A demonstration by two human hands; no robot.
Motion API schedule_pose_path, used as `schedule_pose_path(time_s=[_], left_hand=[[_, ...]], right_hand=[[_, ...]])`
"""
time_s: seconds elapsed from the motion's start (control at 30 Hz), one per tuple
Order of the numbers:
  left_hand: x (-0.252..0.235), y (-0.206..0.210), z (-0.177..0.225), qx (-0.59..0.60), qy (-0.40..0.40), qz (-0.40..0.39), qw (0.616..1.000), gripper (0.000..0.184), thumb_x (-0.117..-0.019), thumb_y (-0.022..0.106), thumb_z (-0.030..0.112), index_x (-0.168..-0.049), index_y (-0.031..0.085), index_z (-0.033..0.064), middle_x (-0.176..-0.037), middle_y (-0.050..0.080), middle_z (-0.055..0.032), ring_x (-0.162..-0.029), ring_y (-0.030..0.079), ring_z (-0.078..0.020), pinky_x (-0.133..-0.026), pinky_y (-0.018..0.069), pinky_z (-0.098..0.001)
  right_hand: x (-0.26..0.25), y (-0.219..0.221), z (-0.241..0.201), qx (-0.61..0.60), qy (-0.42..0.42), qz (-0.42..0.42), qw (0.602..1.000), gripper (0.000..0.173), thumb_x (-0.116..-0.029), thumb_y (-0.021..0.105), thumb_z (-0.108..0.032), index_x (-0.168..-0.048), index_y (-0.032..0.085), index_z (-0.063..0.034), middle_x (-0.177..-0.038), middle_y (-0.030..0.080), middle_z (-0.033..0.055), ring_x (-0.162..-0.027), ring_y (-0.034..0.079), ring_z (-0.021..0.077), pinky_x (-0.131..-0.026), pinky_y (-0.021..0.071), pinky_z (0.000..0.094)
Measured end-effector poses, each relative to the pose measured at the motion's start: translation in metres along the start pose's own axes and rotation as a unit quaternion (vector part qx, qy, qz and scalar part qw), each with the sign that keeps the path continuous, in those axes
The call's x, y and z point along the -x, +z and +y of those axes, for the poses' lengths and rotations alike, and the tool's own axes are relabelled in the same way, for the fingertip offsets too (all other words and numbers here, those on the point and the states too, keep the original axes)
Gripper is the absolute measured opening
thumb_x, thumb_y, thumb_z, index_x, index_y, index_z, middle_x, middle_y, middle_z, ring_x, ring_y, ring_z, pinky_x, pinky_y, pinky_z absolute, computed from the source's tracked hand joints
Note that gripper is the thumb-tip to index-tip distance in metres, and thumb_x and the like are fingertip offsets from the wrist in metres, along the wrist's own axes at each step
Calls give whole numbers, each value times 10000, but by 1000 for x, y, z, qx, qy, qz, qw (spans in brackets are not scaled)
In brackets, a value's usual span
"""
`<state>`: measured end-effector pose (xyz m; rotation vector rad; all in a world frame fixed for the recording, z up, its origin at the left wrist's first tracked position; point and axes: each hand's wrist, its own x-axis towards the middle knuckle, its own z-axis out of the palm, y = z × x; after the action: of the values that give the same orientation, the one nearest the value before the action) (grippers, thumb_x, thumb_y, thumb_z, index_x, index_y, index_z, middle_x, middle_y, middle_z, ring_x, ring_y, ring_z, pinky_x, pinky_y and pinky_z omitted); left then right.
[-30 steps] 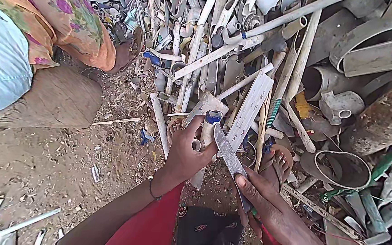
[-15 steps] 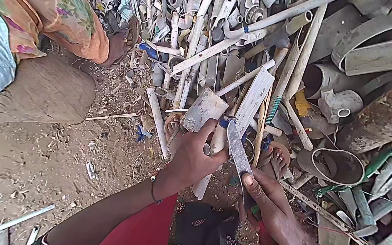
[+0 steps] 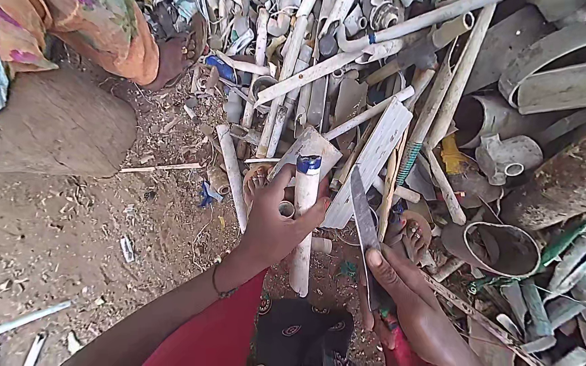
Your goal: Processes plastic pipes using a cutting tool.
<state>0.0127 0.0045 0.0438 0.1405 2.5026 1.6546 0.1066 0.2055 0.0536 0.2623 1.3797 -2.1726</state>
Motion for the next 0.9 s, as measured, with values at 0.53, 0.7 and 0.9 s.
schedule_pose_path(time_s=[0.53,0.7,0.9], left_hand=[[0,1,-6,-49,41,-16,998,422,-864,742,231,-1219,573,76,-843,720,90,-765,674,58,-696,566,-130],[0,2,-6,-80,29,-17,996,449,-855,737,266,-1238,557,116,-835,720,112,-756,670,67,-682,563,-140],[2,3,-7,-152,54,-9,987,514,-855,725,342,-1265,581,68,-792,694,68,-734,652,60,-672,549,-151]], right_hand=[[-8,6,-2,48,27,-69,996,319,-1114,353,-433,-1041,524,-173,-632,522,-108,-425,471,-35,-367,413,143],[-7,6,-3,51,42,-71,995,311,-1111,353,-441,-1034,510,-184,-628,527,-108,-424,468,-32,-361,396,144],[-6,5,0,45,35,-67,996,307,-1112,350,-436,-1039,511,-185,-623,531,-113,-420,474,-36,-362,406,139]])
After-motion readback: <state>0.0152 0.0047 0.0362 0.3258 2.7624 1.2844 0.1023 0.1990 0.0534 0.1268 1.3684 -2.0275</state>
